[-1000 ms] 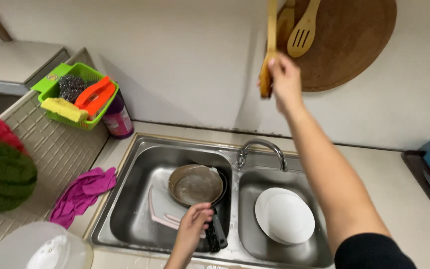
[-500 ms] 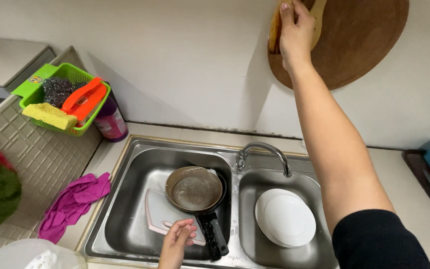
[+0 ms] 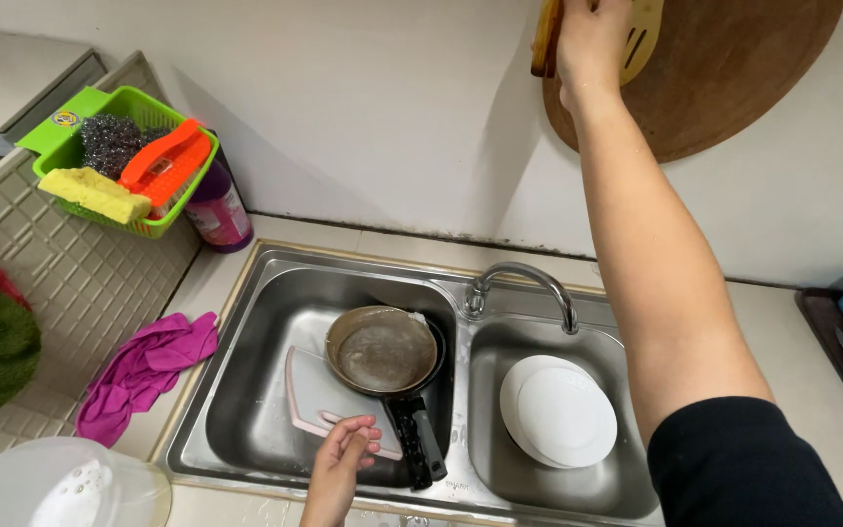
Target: Washing various kitchen items including plates, bowls, a cutting board, and a pan in a sink
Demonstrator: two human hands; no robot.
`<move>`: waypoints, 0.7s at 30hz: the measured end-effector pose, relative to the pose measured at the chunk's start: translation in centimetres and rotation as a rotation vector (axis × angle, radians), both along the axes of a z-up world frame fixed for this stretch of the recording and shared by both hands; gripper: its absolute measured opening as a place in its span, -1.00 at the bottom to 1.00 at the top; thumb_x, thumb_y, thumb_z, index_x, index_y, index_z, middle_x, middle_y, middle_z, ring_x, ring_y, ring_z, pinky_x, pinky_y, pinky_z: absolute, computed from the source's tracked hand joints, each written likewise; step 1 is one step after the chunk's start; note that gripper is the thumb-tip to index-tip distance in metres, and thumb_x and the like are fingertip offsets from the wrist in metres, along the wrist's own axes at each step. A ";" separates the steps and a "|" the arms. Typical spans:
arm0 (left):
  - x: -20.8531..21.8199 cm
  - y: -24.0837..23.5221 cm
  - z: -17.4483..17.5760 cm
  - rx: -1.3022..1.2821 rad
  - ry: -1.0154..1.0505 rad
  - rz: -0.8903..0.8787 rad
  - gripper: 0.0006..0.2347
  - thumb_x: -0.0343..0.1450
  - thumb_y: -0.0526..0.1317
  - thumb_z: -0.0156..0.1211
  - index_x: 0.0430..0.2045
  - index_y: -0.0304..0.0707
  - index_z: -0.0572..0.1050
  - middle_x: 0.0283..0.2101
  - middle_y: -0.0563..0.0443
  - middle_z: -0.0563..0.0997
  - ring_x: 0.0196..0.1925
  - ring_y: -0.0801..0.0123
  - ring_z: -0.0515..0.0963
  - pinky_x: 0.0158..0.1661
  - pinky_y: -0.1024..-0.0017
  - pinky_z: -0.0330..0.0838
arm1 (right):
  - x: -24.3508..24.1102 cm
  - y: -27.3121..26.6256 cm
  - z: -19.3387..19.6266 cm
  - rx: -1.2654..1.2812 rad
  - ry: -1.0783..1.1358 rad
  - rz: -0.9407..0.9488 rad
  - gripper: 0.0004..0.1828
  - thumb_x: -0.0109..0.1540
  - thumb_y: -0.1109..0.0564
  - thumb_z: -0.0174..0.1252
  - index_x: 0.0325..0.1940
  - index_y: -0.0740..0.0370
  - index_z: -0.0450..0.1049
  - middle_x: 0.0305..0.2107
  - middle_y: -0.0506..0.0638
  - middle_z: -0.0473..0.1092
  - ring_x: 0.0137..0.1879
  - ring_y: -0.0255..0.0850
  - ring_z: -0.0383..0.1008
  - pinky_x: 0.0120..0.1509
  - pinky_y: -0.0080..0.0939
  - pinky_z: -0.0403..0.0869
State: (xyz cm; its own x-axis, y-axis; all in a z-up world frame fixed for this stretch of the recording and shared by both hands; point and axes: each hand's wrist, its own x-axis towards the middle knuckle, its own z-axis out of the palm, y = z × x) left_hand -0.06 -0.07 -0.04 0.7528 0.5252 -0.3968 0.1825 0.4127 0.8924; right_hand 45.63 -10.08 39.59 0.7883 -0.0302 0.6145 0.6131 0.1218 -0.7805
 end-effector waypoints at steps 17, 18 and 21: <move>-0.9 -0.6 2.7 -0.007 0.023 0.028 -0.78 0.48 -0.26 0.10 -0.08 -0.32 0.62 -0.17 -0.20 0.72 -0.23 0.32 0.63 -0.19 0.44 0.46 | 0.1 0.3 -3.0 -0.112 0.706 0.204 -0.56 0.33 -0.02 -0.03 0.31 -0.01 0.35 0.01 0.01 0.48 -0.25 -0.21 0.54 -0.39 -0.26 0.56; -0.8 -0.8 3.2 -0.010 0.028 0.027 -0.78 0.48 -0.26 0.10 -0.08 -0.32 0.62 -0.17 -0.20 0.72 -0.23 0.32 0.63 -0.19 0.44 0.46 | 0.2 0.7 -4.9 -0.114 0.712 0.202 -0.56 0.33 -0.02 -0.03 0.31 -0.01 0.35 0.01 0.01 0.48 -0.25 -0.21 0.54 -0.39 -0.26 0.56; -0.7 -1.0 4.0 0.010 0.043 -0.009 -0.78 0.48 -0.26 0.11 -0.09 -0.32 0.63 -0.19 -0.17 0.71 -0.22 0.31 0.63 -0.19 0.44 0.48 | -0.2 1.9 -11.4 -0.023 0.804 0.288 -0.82 0.33 0.19 -0.07 -0.16 0.15 0.48 -0.49 -0.02 0.45 -0.45 -0.20 0.46 -0.48 -0.28 0.44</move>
